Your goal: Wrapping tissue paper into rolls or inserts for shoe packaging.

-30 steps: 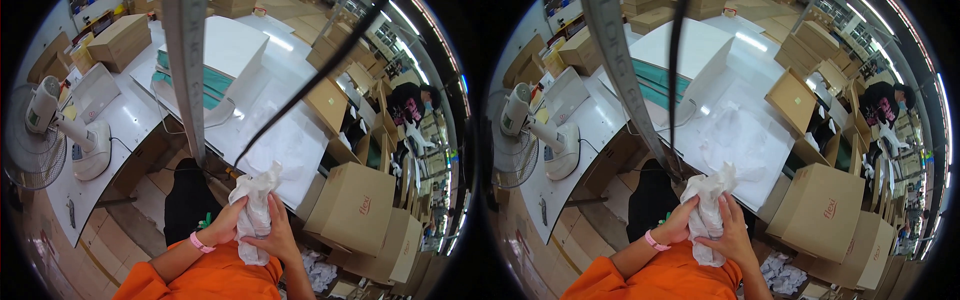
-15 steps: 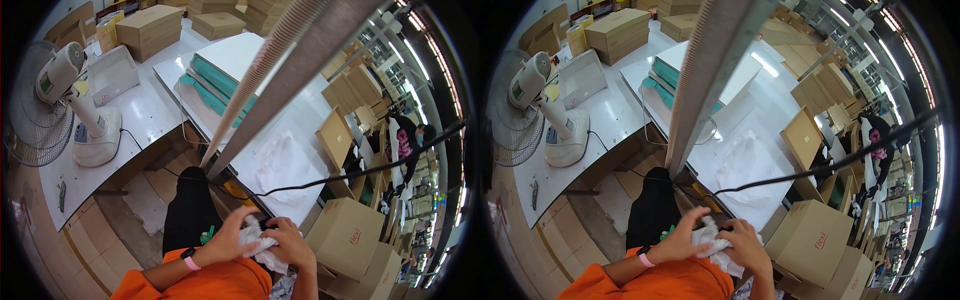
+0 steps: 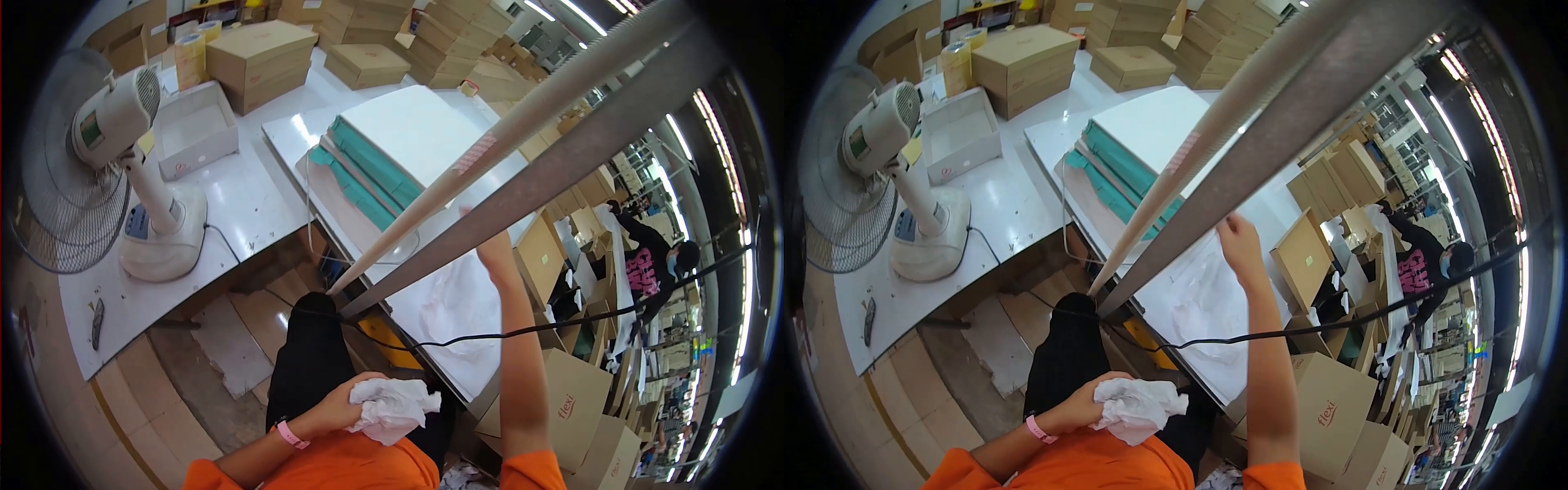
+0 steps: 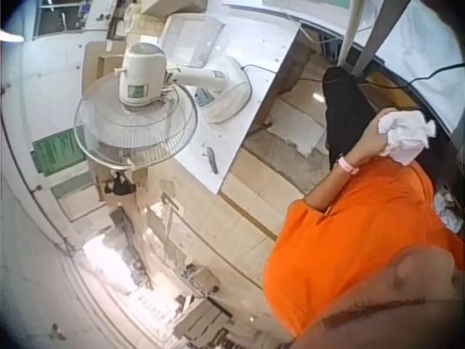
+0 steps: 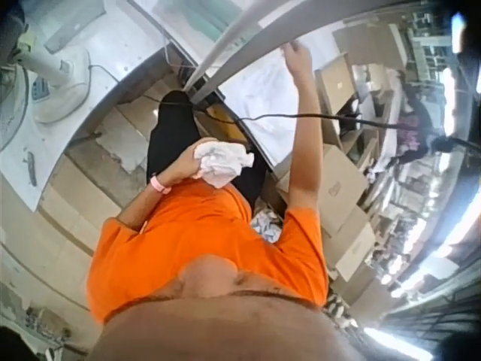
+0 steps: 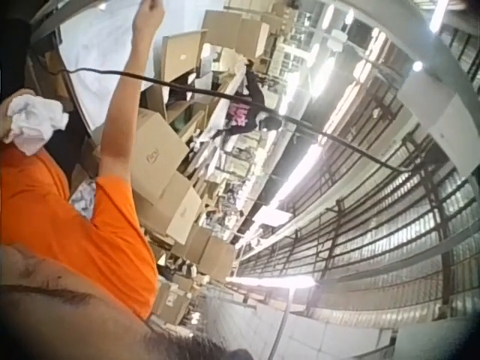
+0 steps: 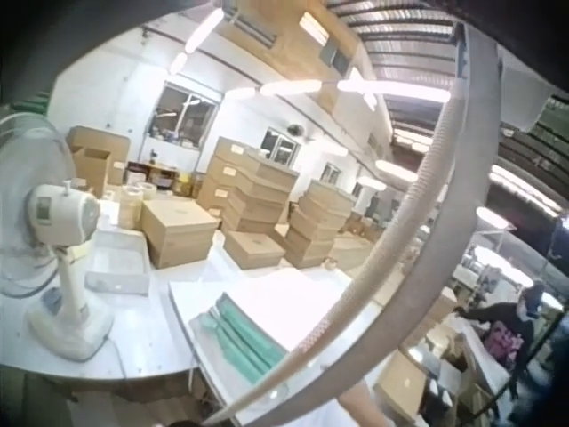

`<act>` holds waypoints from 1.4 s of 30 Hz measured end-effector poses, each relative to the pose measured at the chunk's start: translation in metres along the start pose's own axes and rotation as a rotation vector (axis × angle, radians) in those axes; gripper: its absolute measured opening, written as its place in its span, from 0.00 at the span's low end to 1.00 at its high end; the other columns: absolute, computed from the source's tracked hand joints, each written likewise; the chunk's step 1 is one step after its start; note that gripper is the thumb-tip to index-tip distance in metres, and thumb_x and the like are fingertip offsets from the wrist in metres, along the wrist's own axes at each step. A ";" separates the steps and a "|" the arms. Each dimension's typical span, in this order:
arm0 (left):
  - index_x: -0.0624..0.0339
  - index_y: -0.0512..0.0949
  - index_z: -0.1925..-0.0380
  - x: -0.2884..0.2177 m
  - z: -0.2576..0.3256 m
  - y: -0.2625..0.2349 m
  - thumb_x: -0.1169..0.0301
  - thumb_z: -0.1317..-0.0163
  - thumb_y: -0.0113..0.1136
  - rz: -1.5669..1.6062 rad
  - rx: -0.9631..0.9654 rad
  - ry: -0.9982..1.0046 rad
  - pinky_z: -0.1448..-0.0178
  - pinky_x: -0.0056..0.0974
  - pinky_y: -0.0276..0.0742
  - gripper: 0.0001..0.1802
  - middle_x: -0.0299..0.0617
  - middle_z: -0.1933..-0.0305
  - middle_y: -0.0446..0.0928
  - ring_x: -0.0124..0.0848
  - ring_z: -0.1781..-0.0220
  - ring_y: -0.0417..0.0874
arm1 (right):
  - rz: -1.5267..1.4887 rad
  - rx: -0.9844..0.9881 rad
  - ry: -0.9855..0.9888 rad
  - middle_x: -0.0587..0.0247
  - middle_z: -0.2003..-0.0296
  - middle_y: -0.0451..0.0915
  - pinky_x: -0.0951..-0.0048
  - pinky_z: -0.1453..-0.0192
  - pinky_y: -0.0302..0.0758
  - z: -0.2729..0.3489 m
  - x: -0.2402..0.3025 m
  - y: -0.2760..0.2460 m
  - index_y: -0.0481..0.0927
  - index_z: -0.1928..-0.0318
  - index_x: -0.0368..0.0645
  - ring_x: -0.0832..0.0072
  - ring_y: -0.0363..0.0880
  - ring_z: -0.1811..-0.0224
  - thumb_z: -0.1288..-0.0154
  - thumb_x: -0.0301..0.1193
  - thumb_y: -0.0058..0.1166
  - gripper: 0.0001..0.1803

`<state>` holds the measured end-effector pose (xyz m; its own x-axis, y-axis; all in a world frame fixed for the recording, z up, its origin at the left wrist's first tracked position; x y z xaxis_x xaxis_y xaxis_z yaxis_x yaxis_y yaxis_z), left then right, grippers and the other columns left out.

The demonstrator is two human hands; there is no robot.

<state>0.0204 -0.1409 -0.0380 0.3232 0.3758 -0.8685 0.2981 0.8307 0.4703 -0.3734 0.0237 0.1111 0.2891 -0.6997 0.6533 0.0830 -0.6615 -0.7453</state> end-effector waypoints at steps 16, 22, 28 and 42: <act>0.56 0.68 0.34 0.002 0.018 0.003 0.71 0.34 0.84 0.343 -0.085 -0.063 0.32 0.38 0.85 0.37 0.41 0.42 0.82 0.29 0.37 0.86 | 0.083 -0.837 -0.282 0.51 0.34 0.88 0.52 0.24 0.74 0.010 0.067 -0.039 0.90 0.56 0.40 0.49 0.78 0.29 0.25 0.32 0.71 0.08; 0.55 0.70 0.36 -0.025 -0.048 0.062 0.71 0.23 0.68 0.329 -0.112 -0.072 0.68 0.28 0.80 0.21 0.38 0.49 0.81 0.24 0.67 0.84 | -0.170 -0.583 -0.171 0.45 0.25 0.82 0.56 0.12 0.63 0.194 0.022 -0.094 0.82 0.34 0.37 0.54 0.73 0.17 0.15 0.28 0.58 0.16; 0.57 0.66 0.24 -0.017 -0.089 0.114 0.67 0.19 0.66 0.746 -0.134 0.013 0.36 0.39 0.88 0.30 0.41 0.32 0.79 0.33 0.35 0.85 | -0.063 -0.271 -0.201 0.49 0.18 0.75 0.31 0.06 0.38 0.360 0.068 -0.103 0.78 0.66 0.45 0.37 0.49 0.06 0.42 0.26 0.72 0.12; 0.58 0.64 0.22 -0.002 -0.106 0.183 0.74 0.27 0.74 0.012 0.116 0.004 0.20 0.47 0.79 0.38 0.45 0.26 0.76 0.36 0.24 0.80 | -0.143 0.266 -0.040 0.46 0.14 0.64 0.22 0.10 0.46 0.454 0.027 -0.117 0.86 0.33 0.42 0.41 0.44 0.05 0.30 0.31 0.70 0.26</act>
<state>-0.0215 0.0537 0.0329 0.3235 0.3872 -0.8634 0.3959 0.7734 0.4952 0.0571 0.2051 0.1555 0.2937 -0.5899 0.7522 0.3707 -0.6551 -0.6584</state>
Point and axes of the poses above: each hand's wrist, its own z-axis away from the middle knuckle, its own y-axis out of the palm, x = y × z, the point moved 7 cm from there along -z, towards the middle knuckle
